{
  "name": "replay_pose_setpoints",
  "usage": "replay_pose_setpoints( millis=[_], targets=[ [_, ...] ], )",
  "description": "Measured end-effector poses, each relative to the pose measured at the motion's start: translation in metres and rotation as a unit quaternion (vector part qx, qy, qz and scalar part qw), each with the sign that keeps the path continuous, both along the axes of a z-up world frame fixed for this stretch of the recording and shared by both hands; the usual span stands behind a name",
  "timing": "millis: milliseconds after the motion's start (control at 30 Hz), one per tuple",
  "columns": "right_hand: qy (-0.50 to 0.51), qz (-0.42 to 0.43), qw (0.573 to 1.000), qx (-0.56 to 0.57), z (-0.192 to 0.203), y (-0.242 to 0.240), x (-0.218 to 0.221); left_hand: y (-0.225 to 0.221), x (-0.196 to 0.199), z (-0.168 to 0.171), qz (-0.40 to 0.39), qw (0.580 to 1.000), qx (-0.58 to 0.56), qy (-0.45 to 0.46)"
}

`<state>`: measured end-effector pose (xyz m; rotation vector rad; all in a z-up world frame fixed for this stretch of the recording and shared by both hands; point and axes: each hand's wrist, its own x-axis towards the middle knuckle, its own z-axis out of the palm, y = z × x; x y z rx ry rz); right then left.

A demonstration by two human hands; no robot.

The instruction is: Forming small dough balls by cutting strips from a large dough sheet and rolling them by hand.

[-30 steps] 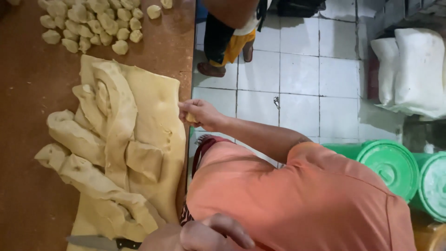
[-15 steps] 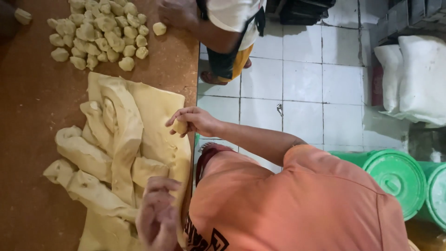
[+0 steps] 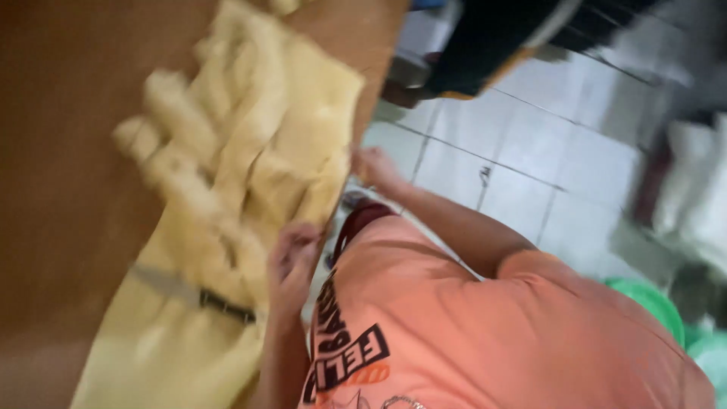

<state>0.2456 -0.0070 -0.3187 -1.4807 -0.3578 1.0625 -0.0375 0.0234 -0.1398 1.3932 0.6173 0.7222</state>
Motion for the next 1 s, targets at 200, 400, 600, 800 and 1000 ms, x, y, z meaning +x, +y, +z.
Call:
replay_pose_setpoints(
  millis=[200, 400, 600, 800, 1000],
  targets=[
    [-0.344, -0.005, 0.938, 0.037, 0.092, 0.025, 0.064, 0.000, 0.000, 0.019, -0.072, 0.995, -0.019, 0.073],
    [-0.581, 0.115, 0.800, 0.097, 0.098, 0.055, 0.067, 0.008, 0.012, 0.008, -0.058, 0.990, -0.001, 0.131],
    [-0.495, 0.221, 0.823, 0.166, 0.063, 0.059, 0.030, 0.031, 0.030, -0.052, 0.048, 0.966, 0.153, 0.205],
    [-0.451, 0.282, 0.830, 0.165, 0.036, 0.112, 0.063, 0.069, 0.038, -0.065, 0.113, 0.867, 0.290, 0.391],
    [-0.637, 0.378, 0.665, 0.098, 0.063, 0.212, 0.124, 0.101, 0.033, -0.109, 0.158, 0.794, 0.258, 0.528]
  ],
)
